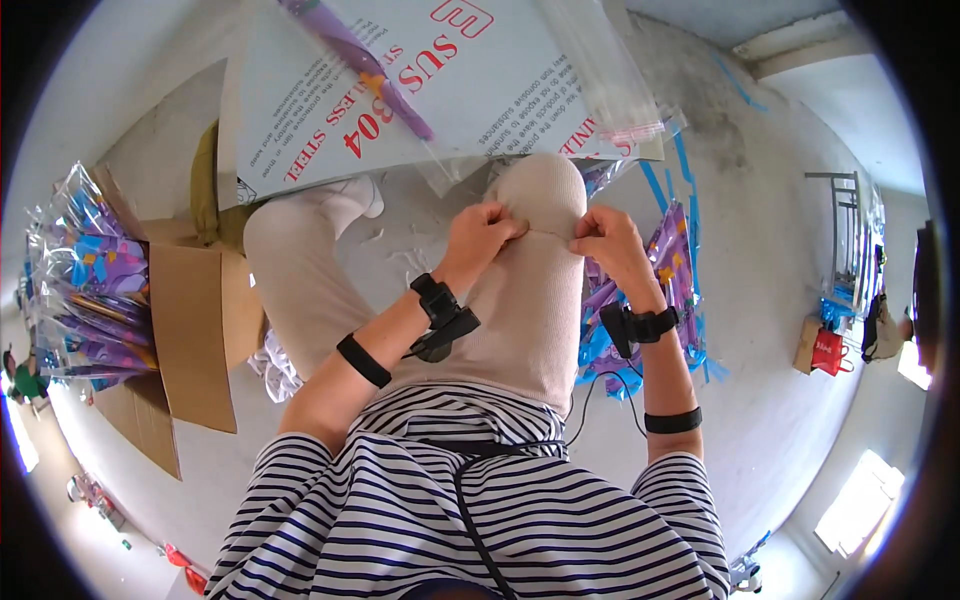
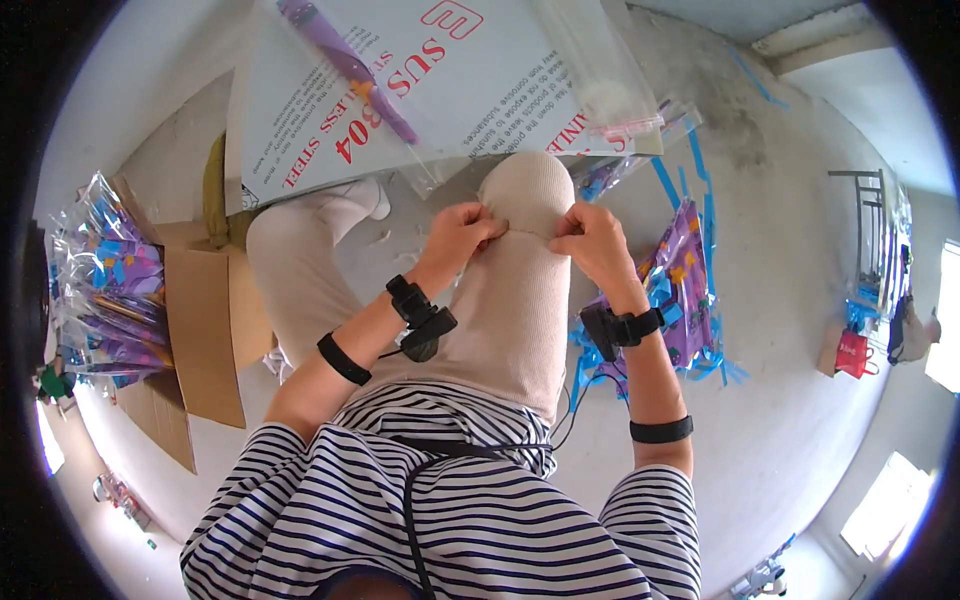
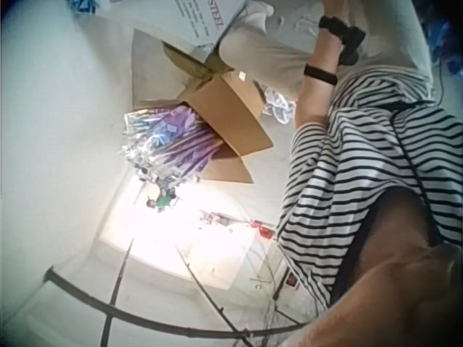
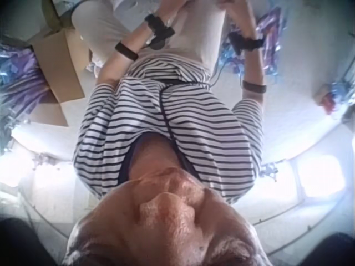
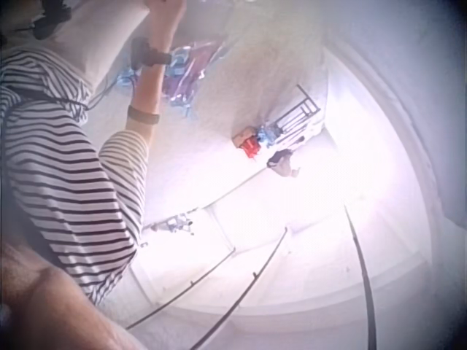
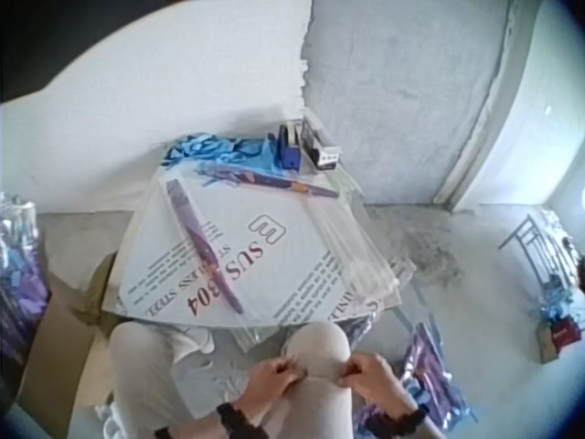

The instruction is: Assembling colorful plastic kites by folding the edges and securing them with adhesive tape.

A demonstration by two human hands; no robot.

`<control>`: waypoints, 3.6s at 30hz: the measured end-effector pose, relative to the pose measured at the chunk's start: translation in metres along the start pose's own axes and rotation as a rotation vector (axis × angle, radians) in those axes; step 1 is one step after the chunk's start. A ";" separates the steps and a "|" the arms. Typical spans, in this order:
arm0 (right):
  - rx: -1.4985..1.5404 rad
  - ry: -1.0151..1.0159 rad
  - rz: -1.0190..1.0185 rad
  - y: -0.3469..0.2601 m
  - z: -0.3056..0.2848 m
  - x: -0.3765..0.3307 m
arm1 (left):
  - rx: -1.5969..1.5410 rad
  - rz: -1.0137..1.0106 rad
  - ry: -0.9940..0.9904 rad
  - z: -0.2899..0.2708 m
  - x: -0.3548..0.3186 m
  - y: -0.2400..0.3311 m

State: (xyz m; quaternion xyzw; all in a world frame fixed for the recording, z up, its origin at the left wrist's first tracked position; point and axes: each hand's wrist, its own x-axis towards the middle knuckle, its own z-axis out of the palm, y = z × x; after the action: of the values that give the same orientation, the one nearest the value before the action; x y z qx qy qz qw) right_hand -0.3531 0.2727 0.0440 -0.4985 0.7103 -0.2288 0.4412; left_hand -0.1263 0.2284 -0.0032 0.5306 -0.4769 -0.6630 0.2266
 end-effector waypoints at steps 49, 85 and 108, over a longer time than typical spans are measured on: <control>-0.314 0.317 -0.967 -0.157 0.118 0.025 | -0.597 0.047 0.125 -0.132 -0.033 0.036; 1.349 -0.661 0.267 -0.164 0.178 0.086 | 0.343 0.680 0.412 -0.141 -0.065 0.044; 0.891 -0.442 0.085 -0.161 0.187 0.085 | 0.513 0.691 0.402 -0.148 -0.078 0.061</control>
State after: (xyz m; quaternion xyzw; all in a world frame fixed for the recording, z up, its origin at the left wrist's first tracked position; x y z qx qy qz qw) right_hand -0.1214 0.1523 0.0388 -0.2684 0.4528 -0.3809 0.7601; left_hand 0.0236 0.2066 0.0910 0.4975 -0.7205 -0.2938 0.3835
